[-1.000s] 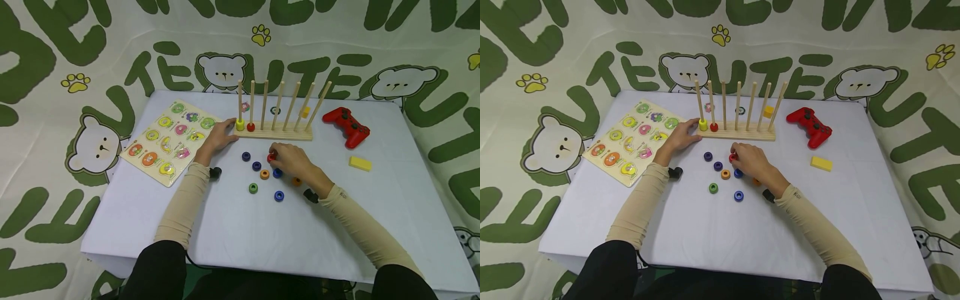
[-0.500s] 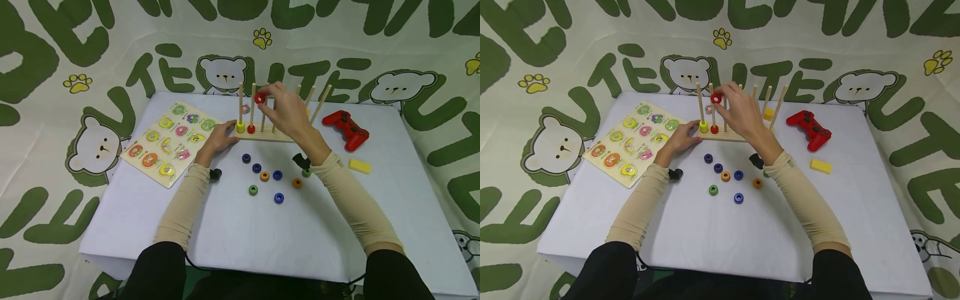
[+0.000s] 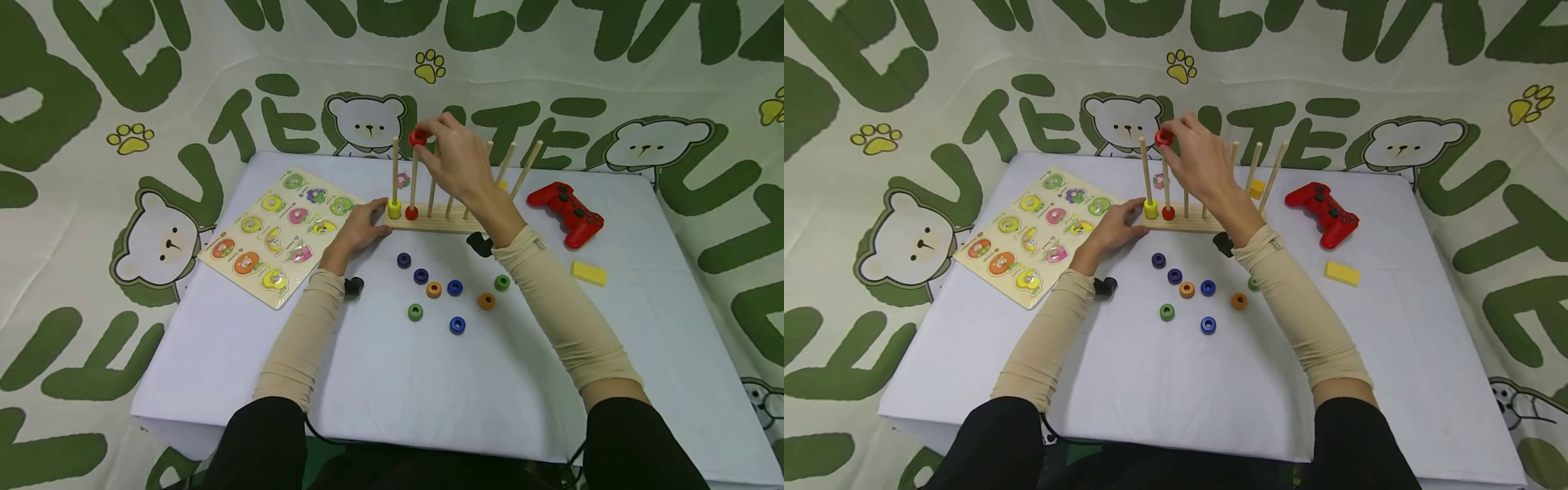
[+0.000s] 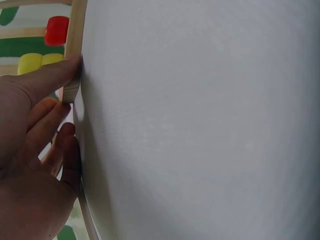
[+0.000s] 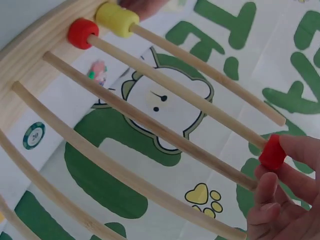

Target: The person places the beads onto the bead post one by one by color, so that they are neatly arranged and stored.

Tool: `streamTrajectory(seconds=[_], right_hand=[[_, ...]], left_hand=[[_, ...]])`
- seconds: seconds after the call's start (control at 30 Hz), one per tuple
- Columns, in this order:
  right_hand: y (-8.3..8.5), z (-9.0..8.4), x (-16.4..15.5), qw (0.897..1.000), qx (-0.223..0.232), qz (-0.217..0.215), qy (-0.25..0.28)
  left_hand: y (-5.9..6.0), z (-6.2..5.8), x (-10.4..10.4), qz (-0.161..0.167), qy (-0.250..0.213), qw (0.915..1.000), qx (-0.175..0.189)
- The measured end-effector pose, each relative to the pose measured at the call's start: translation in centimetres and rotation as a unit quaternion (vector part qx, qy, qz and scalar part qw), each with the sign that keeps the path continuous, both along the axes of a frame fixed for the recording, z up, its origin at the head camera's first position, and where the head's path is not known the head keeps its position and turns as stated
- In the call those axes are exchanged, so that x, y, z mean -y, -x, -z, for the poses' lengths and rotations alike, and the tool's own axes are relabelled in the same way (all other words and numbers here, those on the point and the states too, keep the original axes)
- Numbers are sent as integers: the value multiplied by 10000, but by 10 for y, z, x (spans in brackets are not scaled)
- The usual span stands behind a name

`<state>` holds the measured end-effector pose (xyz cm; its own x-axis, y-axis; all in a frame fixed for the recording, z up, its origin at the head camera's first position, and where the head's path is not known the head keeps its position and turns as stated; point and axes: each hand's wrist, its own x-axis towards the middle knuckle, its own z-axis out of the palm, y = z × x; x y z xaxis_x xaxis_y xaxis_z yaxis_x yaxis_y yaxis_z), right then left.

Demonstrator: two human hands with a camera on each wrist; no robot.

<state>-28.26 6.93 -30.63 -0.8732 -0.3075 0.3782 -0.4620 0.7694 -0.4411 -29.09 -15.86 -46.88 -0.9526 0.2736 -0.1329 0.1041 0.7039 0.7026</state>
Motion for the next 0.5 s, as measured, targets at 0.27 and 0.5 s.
streamTrajectory(seconds=[0.27, 0.5], right_hand=[[2, 6, 2, 9988, 439, -39, -200], [-9, 13, -1, 9986, -503, -137, 94]], left_hand=[[1, 3, 1, 32, -30, 10000, -14], [1, 0, 0, 23, 18, 10000, 7]])
